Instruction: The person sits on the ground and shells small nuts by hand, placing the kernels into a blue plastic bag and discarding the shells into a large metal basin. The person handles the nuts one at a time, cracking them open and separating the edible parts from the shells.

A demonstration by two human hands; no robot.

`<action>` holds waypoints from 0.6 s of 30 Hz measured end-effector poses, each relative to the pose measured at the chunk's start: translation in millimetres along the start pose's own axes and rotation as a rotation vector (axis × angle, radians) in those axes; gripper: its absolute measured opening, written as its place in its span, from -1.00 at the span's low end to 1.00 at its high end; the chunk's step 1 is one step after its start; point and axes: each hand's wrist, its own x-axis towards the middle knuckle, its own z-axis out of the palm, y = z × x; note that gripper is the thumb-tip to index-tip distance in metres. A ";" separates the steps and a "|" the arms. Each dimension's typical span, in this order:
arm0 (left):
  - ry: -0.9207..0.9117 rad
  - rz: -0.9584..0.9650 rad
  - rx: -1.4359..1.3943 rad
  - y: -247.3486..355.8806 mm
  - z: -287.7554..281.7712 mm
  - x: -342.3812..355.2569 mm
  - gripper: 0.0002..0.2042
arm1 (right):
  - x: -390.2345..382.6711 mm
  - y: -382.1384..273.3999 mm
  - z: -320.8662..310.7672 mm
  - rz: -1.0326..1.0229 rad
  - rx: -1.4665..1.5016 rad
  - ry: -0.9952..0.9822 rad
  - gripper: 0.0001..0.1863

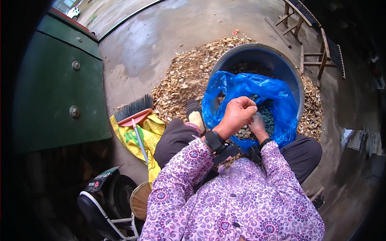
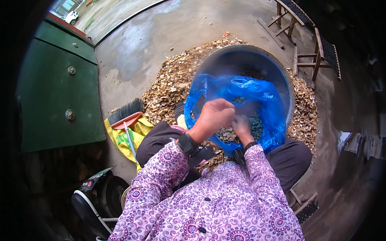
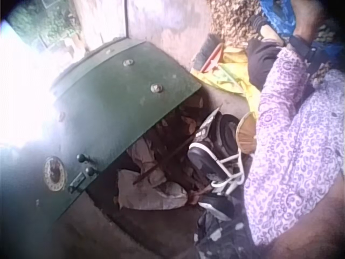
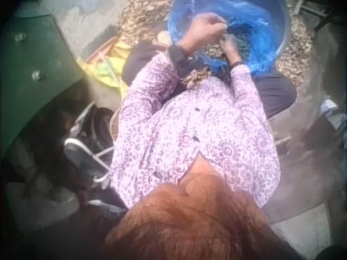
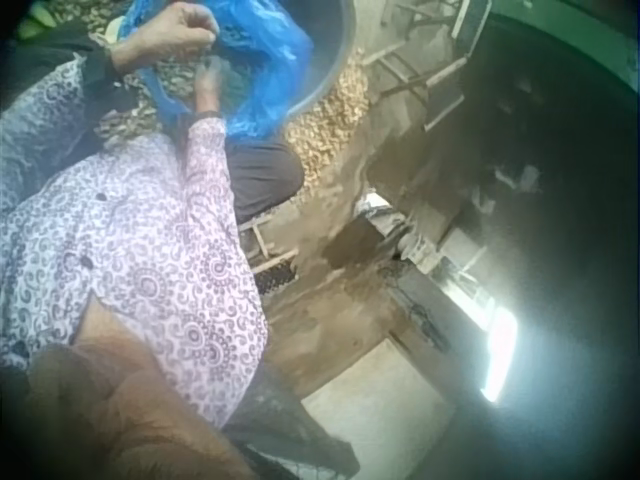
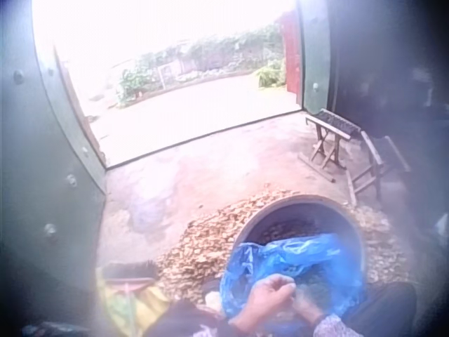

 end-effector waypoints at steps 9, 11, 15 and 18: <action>0.144 0.107 0.377 -19.5 5.4 6.0 -0.77 | -13.5 -73.9 -84.5 0.153 0.493 -0.091 -0.84; 0.098 0.061 0.521 -21.7 10.0 5.9 -0.76 | -19.1 -80.9 -98.4 0.127 0.512 -0.084 -0.86; -0.052 0.150 0.515 -29.3 14.3 9.3 -0.78 | -31.7 -84.6 -117.8 0.146 0.635 -0.122 -0.90; -0.136 -0.030 0.240 -20.5 17.4 6.5 -0.80 | -37.8 -84.1 -122.5 0.196 0.871 -0.066 -0.89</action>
